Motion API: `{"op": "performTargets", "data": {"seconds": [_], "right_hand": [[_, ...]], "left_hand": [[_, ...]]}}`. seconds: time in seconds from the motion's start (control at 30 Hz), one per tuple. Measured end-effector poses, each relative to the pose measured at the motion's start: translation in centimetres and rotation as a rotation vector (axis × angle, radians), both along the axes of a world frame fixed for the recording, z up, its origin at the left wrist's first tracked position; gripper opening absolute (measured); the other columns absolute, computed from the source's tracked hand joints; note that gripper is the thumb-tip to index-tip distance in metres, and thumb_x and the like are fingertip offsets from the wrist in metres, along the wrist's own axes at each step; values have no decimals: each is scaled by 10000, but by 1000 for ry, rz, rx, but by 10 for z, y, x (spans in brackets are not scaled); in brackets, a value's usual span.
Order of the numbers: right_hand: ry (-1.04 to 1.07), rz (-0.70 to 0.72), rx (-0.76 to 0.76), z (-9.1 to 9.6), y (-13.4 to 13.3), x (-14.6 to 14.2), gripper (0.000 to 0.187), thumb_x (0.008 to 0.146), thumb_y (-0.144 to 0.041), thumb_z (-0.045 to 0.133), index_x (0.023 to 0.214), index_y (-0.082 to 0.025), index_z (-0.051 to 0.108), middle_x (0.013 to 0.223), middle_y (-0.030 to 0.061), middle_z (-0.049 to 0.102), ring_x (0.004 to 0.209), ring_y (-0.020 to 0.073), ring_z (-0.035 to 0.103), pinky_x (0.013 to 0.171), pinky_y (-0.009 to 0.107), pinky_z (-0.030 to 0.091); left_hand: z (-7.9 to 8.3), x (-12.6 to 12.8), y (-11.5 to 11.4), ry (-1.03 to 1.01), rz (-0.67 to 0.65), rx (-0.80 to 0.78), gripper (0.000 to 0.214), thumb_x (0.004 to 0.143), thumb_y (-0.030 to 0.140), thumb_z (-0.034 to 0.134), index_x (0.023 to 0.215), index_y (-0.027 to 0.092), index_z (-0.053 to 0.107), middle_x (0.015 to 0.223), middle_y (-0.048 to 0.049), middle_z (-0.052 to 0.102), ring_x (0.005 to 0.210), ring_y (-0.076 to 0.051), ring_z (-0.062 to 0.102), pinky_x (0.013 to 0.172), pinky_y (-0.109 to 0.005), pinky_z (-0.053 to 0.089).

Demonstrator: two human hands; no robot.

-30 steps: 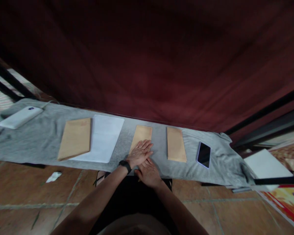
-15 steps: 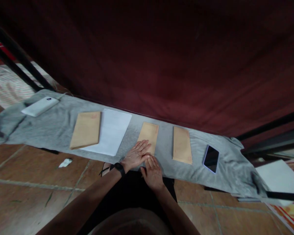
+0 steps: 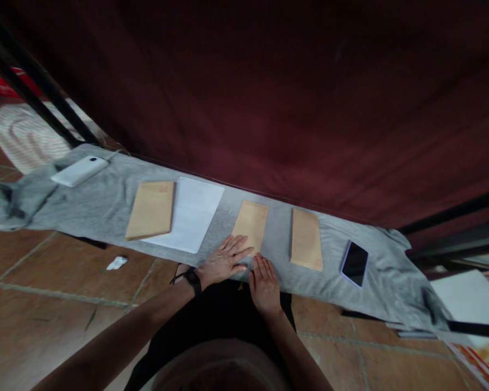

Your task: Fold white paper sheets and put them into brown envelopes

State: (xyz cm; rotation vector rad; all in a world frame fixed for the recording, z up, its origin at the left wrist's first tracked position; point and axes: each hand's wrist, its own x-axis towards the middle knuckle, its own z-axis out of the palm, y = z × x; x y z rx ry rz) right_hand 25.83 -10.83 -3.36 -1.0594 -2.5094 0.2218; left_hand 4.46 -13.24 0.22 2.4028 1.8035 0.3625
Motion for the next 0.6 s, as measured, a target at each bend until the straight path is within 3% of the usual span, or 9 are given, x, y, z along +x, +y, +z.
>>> {"op": "performTargets", "data": {"seconds": [0.33,0.6], "right_hand": [[-7,25,0,6,-3,-24,514,1038,-302,441,1520,-127,412,1554,135,440,1454,251,393,1201,465,344],[7,-57,8,3,0,-7,505,1027,-301,454,1500,-125,443,1528,122,481,1418,250,446,1188,452,366]], "left_hand": [[-16,-1,0,42,32,60,575,1024,491,343,1558,280,330,1651,-75,285,1528,-220,245,1253,-441,159],[-29,-7,-21,6,175,132,619,1005,483,365,1530,155,374,1597,-146,385,1483,-246,354,1209,-444,316]]}}
